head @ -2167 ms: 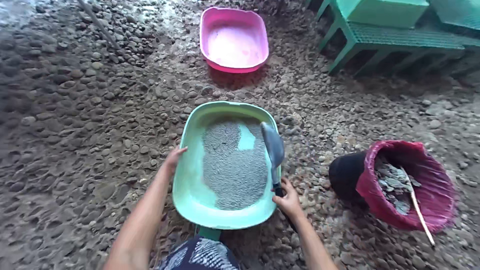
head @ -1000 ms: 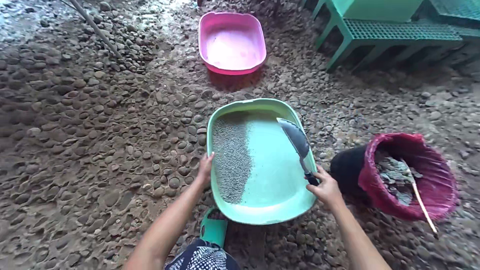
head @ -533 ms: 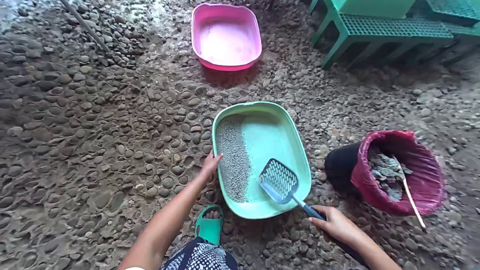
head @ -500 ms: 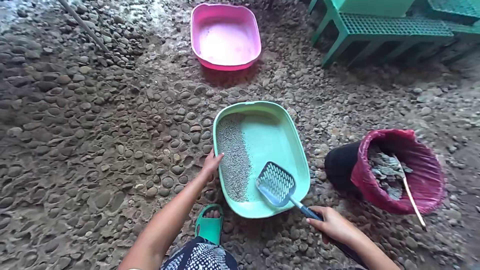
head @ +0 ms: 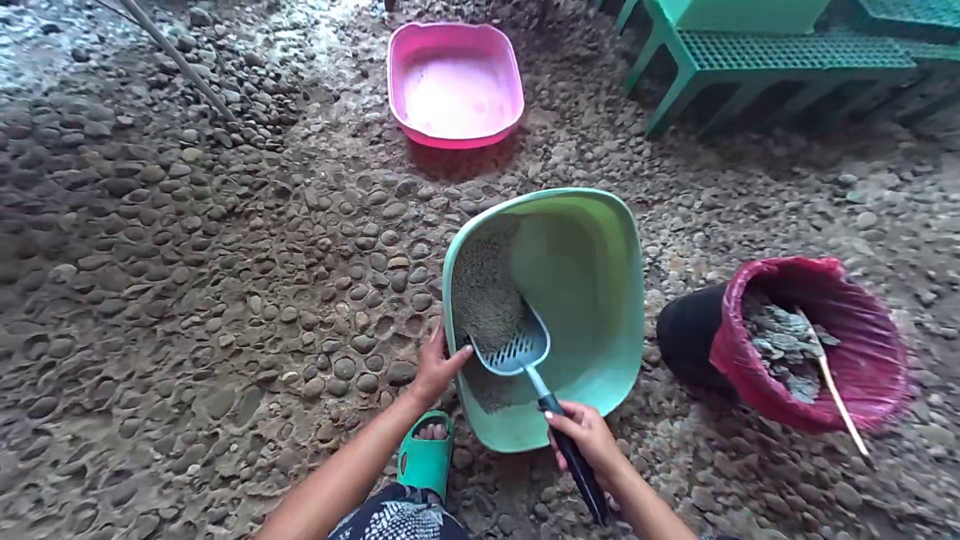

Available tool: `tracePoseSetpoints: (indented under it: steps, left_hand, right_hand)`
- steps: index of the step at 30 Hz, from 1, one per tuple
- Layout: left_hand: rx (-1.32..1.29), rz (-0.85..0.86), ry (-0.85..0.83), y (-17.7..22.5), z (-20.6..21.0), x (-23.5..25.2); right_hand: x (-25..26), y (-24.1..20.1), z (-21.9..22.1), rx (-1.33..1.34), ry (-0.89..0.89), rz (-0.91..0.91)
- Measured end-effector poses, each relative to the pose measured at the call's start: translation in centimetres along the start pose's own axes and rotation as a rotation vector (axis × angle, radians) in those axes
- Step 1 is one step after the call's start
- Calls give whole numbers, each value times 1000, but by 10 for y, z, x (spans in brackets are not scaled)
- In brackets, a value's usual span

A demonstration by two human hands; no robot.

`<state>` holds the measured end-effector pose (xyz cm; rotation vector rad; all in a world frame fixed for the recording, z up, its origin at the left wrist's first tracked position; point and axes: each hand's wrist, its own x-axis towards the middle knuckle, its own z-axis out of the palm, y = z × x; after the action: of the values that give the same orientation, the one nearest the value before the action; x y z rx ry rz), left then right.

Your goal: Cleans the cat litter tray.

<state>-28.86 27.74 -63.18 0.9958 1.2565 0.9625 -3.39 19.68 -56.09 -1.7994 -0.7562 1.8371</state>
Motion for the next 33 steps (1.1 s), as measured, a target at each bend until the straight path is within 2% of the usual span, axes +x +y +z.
tracePoseSetpoints:
  steps: [4, 8, 12, 15, 18, 20, 23, 25, 29, 31, 33]
  left_hand:
    - [-61, 142, -22, -14, 5, -4]
    - [-67, 45, -24, -1, 7, 3]
    - [-116, -124, 35, -5, 2, 30]
    - [-78, -231, 38, -20, -8, 48]
    - [-67, -209, 6, -41, -14, 53]
    - [-72, -206, -4, -45, -12, 45]
    - [-110, -331, 5, -48, -1, 21]
    - [-154, -398, -8, -63, 7, 4]
    - [-192, -483, -45, -85, 20, -28]
    - [-188, -521, -69, -92, 22, -33]
    - [-188, -543, -70, -94, 25, -35]
  right_hand:
    - [22, -43, 3, -72, 52, -207]
    - [42, -59, 8, -64, 116, -290]
    - [42, -23, 12, -160, 237, -331]
    - [28, 7, 5, -334, 223, -271]
    - [24, 19, -6, -225, 223, -204]
    - [24, 23, -3, -157, 260, -166]
    - [19, 37, -10, -266, 184, -103]
    - [18, 43, -16, -266, 175, -88]
    - [23, 48, -8, -169, 242, -109]
    - [25, 48, -12, -195, 224, -140]
    - [26, 41, -12, -151, 286, -167]
